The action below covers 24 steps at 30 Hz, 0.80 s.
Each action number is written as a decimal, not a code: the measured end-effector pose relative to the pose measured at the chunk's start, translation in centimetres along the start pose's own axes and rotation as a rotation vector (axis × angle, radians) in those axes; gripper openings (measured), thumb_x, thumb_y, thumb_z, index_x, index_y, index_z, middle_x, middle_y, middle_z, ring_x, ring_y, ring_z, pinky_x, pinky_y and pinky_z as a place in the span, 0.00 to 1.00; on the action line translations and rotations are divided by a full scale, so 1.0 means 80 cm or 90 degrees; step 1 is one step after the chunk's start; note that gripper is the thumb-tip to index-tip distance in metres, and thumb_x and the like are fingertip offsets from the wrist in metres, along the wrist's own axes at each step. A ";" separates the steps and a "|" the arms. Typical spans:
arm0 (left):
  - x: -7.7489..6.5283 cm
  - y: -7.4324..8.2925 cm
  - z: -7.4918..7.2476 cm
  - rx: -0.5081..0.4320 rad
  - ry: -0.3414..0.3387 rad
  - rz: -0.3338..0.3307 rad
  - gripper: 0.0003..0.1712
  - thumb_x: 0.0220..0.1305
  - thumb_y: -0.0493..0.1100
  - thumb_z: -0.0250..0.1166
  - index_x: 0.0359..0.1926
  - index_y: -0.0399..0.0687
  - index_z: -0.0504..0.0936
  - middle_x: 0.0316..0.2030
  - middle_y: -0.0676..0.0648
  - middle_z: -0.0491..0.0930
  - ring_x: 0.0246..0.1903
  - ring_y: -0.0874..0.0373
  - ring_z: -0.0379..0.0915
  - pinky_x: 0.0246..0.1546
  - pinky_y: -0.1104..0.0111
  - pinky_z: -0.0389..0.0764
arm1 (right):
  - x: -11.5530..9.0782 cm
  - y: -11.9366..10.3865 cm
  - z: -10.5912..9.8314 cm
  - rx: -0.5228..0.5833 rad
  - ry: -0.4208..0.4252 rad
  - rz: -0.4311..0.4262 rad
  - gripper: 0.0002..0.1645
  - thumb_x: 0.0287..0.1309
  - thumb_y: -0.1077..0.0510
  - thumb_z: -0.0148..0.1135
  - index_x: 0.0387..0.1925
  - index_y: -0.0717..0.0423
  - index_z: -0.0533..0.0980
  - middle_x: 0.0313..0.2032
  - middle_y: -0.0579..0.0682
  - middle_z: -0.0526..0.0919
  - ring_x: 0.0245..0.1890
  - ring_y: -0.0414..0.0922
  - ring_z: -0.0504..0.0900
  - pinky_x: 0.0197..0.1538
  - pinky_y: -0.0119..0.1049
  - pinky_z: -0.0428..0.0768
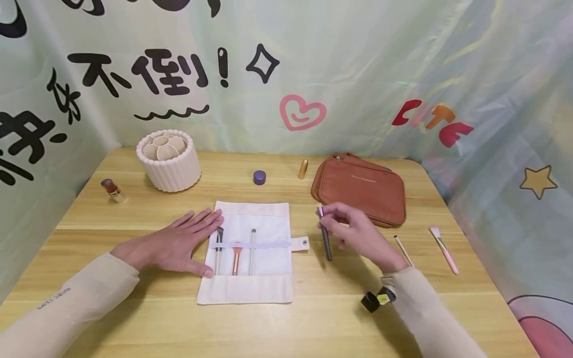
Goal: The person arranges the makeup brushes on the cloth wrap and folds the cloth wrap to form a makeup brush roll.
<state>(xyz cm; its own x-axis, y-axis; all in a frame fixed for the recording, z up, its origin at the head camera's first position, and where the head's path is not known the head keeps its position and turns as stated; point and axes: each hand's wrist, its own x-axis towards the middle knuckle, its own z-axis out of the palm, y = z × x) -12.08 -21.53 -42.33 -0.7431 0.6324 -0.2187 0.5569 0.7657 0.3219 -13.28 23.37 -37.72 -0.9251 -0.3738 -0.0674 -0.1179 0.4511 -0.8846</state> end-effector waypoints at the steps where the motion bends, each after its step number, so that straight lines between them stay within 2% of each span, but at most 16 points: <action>1: 0.000 0.000 0.000 0.000 0.001 0.000 0.72 0.62 0.83 0.65 0.89 0.43 0.48 0.89 0.41 0.41 0.88 0.36 0.35 0.84 0.34 0.41 | 0.007 -0.004 0.006 0.015 0.000 -0.001 0.19 0.79 0.53 0.65 0.61 0.61 0.80 0.48 0.58 0.89 0.44 0.55 0.83 0.29 0.37 0.85; 7: 0.001 -0.001 0.000 -0.003 0.004 0.002 0.72 0.62 0.82 0.65 0.89 0.43 0.49 0.89 0.41 0.41 0.88 0.35 0.36 0.84 0.34 0.41 | 0.047 -0.021 0.040 0.132 0.014 -0.014 0.19 0.80 0.57 0.63 0.63 0.65 0.76 0.53 0.65 0.88 0.45 0.47 0.86 0.35 0.41 0.90; 11: 0.002 -0.002 0.000 0.001 0.004 0.003 0.72 0.62 0.83 0.64 0.89 0.45 0.48 0.90 0.42 0.40 0.88 0.36 0.35 0.84 0.34 0.41 | 0.066 -0.030 0.057 0.180 0.024 -0.017 0.21 0.79 0.60 0.63 0.67 0.61 0.73 0.52 0.63 0.88 0.45 0.52 0.88 0.37 0.47 0.92; 14: 0.002 -0.001 0.001 0.000 0.002 0.002 0.72 0.62 0.83 0.64 0.89 0.45 0.48 0.90 0.43 0.40 0.88 0.36 0.35 0.85 0.34 0.41 | 0.078 -0.032 0.069 0.188 0.020 -0.019 0.24 0.79 0.61 0.63 0.71 0.55 0.71 0.52 0.65 0.88 0.46 0.57 0.88 0.36 0.46 0.92; 18: 0.002 0.000 0.000 -0.004 0.000 -0.001 0.72 0.62 0.83 0.64 0.89 0.45 0.47 0.90 0.43 0.40 0.88 0.36 0.34 0.85 0.35 0.40 | 0.095 -0.028 0.084 0.184 0.013 -0.034 0.25 0.80 0.62 0.61 0.72 0.54 0.69 0.53 0.67 0.88 0.47 0.65 0.88 0.34 0.39 0.91; 21: 0.001 0.000 0.000 -0.006 0.003 0.002 0.72 0.62 0.83 0.65 0.89 0.45 0.47 0.90 0.43 0.40 0.88 0.36 0.35 0.84 0.34 0.40 | 0.105 -0.025 0.095 0.177 0.012 -0.040 0.25 0.80 0.64 0.61 0.72 0.56 0.68 0.52 0.67 0.89 0.46 0.64 0.88 0.34 0.38 0.91; 24: 0.000 0.000 0.000 -0.007 0.005 0.006 0.72 0.63 0.82 0.64 0.89 0.45 0.47 0.90 0.42 0.40 0.88 0.35 0.35 0.84 0.34 0.41 | 0.110 -0.020 0.103 0.156 0.001 -0.035 0.25 0.80 0.63 0.61 0.72 0.57 0.68 0.52 0.66 0.89 0.44 0.59 0.89 0.35 0.39 0.91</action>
<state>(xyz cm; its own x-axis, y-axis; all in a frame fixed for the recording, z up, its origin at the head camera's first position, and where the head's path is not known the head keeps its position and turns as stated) -12.07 -21.56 -42.35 -0.7402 0.6392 -0.2088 0.5604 0.7580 0.3337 -18.27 12.68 -40.71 -0.9205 -0.3904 -0.0158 -0.0768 0.2203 -0.9724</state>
